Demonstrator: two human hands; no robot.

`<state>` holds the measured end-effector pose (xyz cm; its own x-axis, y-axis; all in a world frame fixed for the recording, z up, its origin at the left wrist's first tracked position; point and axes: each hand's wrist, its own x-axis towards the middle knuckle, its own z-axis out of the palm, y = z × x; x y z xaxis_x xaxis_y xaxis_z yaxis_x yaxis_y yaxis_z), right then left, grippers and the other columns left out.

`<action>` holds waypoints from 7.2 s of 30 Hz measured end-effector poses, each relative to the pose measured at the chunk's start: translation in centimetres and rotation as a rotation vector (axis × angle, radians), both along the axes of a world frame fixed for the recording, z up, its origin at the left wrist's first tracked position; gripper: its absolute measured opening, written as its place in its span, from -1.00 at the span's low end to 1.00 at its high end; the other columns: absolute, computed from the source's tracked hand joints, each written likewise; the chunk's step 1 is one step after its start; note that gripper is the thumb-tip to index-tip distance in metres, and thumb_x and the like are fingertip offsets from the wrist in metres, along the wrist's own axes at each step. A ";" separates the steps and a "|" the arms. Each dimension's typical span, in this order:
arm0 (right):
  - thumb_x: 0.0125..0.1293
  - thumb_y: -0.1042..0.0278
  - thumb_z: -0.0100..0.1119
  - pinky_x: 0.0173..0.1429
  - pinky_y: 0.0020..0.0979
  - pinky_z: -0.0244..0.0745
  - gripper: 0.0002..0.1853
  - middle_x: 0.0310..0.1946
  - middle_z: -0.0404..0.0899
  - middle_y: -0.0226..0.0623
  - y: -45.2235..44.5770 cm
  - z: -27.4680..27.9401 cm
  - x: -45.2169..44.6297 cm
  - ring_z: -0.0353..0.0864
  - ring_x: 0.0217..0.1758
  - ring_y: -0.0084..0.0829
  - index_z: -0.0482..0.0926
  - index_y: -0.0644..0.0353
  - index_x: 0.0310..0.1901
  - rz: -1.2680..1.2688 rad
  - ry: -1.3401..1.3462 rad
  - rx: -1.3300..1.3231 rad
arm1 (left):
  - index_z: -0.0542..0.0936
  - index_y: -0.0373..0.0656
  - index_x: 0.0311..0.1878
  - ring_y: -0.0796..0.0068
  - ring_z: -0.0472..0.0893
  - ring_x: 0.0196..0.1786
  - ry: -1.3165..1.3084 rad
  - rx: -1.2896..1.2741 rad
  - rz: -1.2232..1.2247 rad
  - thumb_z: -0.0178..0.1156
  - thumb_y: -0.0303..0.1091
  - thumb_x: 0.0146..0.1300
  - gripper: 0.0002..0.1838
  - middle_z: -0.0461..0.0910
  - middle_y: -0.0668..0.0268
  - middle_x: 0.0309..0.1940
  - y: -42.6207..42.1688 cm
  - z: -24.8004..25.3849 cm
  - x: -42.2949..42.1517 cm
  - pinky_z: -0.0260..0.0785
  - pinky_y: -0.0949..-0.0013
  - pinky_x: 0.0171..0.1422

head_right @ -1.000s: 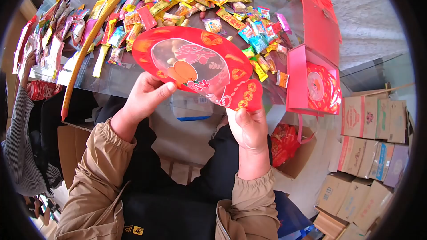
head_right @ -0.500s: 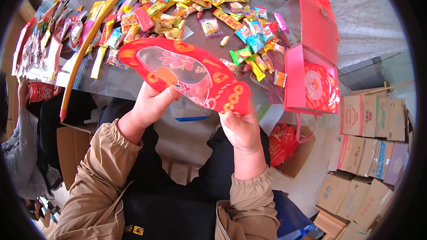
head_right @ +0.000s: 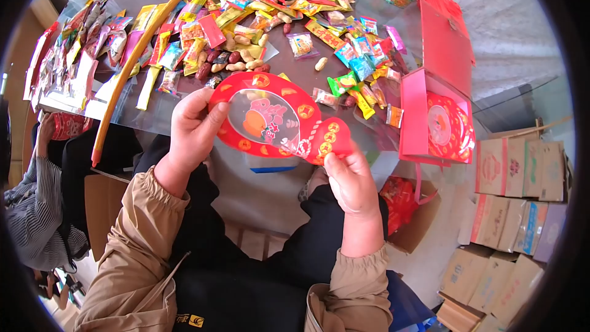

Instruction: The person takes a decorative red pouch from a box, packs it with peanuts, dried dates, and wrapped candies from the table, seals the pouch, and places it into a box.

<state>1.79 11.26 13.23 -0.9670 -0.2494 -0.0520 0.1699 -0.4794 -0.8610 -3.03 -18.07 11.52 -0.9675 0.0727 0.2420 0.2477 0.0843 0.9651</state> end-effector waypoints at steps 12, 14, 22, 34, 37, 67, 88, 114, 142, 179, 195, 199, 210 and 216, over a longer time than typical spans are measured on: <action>0.53 0.36 0.18 0.17 -0.54 0.40 -0.69 0.02 0.62 -0.53 -0.7 0.7 -0.2 0.50 0.05 -0.72 0.54 0.24 0.22 0.208 -0.056 0.343 | 0.65 -0.25 -0.15 0.61 0.53 -0.16 0.038 0.040 -0.127 0.35 -0.44 0.31 -0.88 0.56 0.37 -0.20 -1.6 0.0 -0.5 0.41 0.48 -0.05; 0.53 0.37 0.18 0.15 -0.53 0.42 -0.69 0.01 0.62 -0.53 -0.4 0.8 -0.2 0.50 0.05 -0.71 0.53 0.24 0.22 0.243 -0.039 0.411 | 0.64 -0.25 -0.21 0.58 0.52 -0.11 -0.070 0.208 -0.225 0.33 -0.39 0.34 -0.88 0.54 0.34 -0.19 -2.1 0.2 -0.4 0.39 0.43 -0.01; 0.31 0.23 0.42 0.43 -0.10 0.28 -0.71 -0.03 0.63 -0.23 -2.1 2.4 -0.7 0.62 0.04 -0.19 0.64 0.25 -0.09 0.634 0.480 0.793 | 0.41 -0.36 0.37 0.36 0.48 0.33 -0.580 0.107 -0.957 0.27 0.45 0.22 0.02 0.53 0.12 0.25 -1.1 0.0 1.2 0.35 0.20 0.39; 0.34 0.21 0.31 0.56 0.40 -0.13 -0.76 -0.38 0.55 -0.29 -4.3 2.9 -2.0 0.61 -0.13 -0.14 0.59 0.17 -0.39 1.042 0.593 0.886 | 0.41 -0.24 0.36 0.46 0.47 0.28 -0.795 0.162 -1.449 0.63 -0.12 0.09 -0.15 0.56 0.27 0.20 3.6 -5.2 3.1 0.31 0.27 0.41; 0.33 0.24 0.30 0.56 0.39 -0.09 -0.77 -0.39 0.54 -0.27 -4.2 2.8 -2.6 0.61 -0.13 -0.13 0.58 0.18 -0.41 1.079 0.550 0.893 | 0.47 -0.24 0.31 0.47 0.49 0.26 -0.839 0.277 -1.392 0.62 -0.19 0.10 -0.23 0.59 0.29 0.16 3.8 -6.0 3.6 0.32 0.27 0.40; 0.12 0.21 0.48 0.40 0.00 0.29 -0.26 0.38 0.39 -0.12 -11.7 -2.2 -13.6 0.37 0.39 -0.03 0.43 0.12 0.35 -0.038 0.993 1.402 | 0.51 -0.18 0.28 -0.02 0.43 0.38 -0.573 -0.471 -0.836 0.52 -0.04 -0.04 -0.20 0.44 0.04 0.29 7.9 -8.5 7.0 0.31 0.10 0.48; -0.03 0.10 0.57 0.23 -0.10 0.33 -0.19 0.08 0.51 -0.29 -8.2 -2.5 -13.2 0.53 0.08 -0.23 0.48 0.08 0.30 0.001 0.963 1.436 | 0.47 -0.14 0.33 -0.02 0.39 0.43 -0.632 -0.497 -0.854 0.50 0.06 0.01 -0.16 0.41 0.03 0.34 7.7 -8.0 6.4 0.27 0.10 0.52; 0.10 0.12 0.50 -0.04 -0.21 0.56 -0.40 -0.02 0.50 -0.31 -7.6 -1.9 -10.7 0.60 -0.06 -0.24 0.58 0.09 0.19 0.006 0.830 1.598 | 0.41 -0.20 0.40 -0.06 0.33 0.47 -0.643 -0.541 -0.794 0.52 0.04 0.03 -0.09 0.33 0.01 0.38 8.5 -6.3 6.7 0.21 0.10 0.56; 0.29 0.42 0.23 -0.17 -0.54 0.43 -0.82 -0.32 0.60 -0.50 -2.6 3.1 -7.5 0.49 -0.27 -0.69 0.60 0.23 -0.09 0.528 0.180 0.610 | 0.37 -0.20 0.37 0.02 0.28 0.49 -0.404 -0.171 -0.697 0.64 -0.15 -0.07 -0.05 0.29 0.06 0.38 5.9 -3.2 6.9 0.20 0.14 0.56; 0.52 0.19 0.24 -0.27 -0.58 0.41 -0.69 -0.35 0.71 -0.37 -1.4 3.3 -5.1 0.49 -0.38 -0.73 0.68 0.35 -0.06 0.179 0.239 0.573 | 0.27 -0.15 0.45 0.04 0.21 0.52 -0.240 -0.080 -0.682 0.67 -0.08 -0.08 0.07 0.23 0.09 0.41 5.8 -3.4 6.5 0.11 0.07 0.60; 0.21 0.41 0.18 0.10 -0.25 0.53 -0.73 -0.03 0.65 -0.29 -3.6 -2.5 -8.9 0.57 0.07 -0.19 0.69 0.12 -0.05 -0.192 1.043 1.663 | 0.25 -0.18 0.47 0.03 0.22 0.53 -0.296 -0.067 -0.707 0.66 -0.03 -0.02 0.07 0.19 0.04 0.45 5.6 -3.7 6.6 0.11 0.08 0.59; 0.19 0.37 0.26 -0.01 -0.25 0.55 -0.81 -0.22 0.59 -0.33 -5.4 -3.0 -9.3 0.57 -0.04 -0.24 0.67 0.10 -0.14 -0.078 1.011 1.519 | 0.28 -0.19 0.45 0.03 0.21 0.54 -0.330 -0.074 -0.705 0.66 -0.03 -0.02 0.05 0.21 0.03 0.44 5.6 -3.5 6.6 0.11 0.08 0.59; 0.15 0.34 0.41 -0.10 -0.27 0.57 -0.47 -0.19 0.48 -0.34 -11.4 -3.5 -10.1 0.57 -0.13 -0.29 0.59 0.11 0.20 -0.053 1.070 1.384 | 0.31 -0.20 0.45 -0.03 0.23 0.52 -0.351 -0.022 -1.192 0.69 -0.22 -0.17 0.08 0.20 -0.01 0.48 5.2 -3.0 6.8 0.14 0.06 0.58; 0.19 0.35 0.37 -0.17 -0.21 0.60 -0.62 -0.19 0.47 -0.30 -12.3 -4.6 -10.3 0.62 -0.13 -0.27 0.57 0.07 0.07 -0.055 1.037 1.433 | 0.29 -0.21 0.47 0.01 0.24 0.50 -0.358 0.041 -1.146 0.68 -0.16 -0.12 0.09 0.24 0.08 0.46 4.1 -2.4 5.6 0.12 0.05 0.58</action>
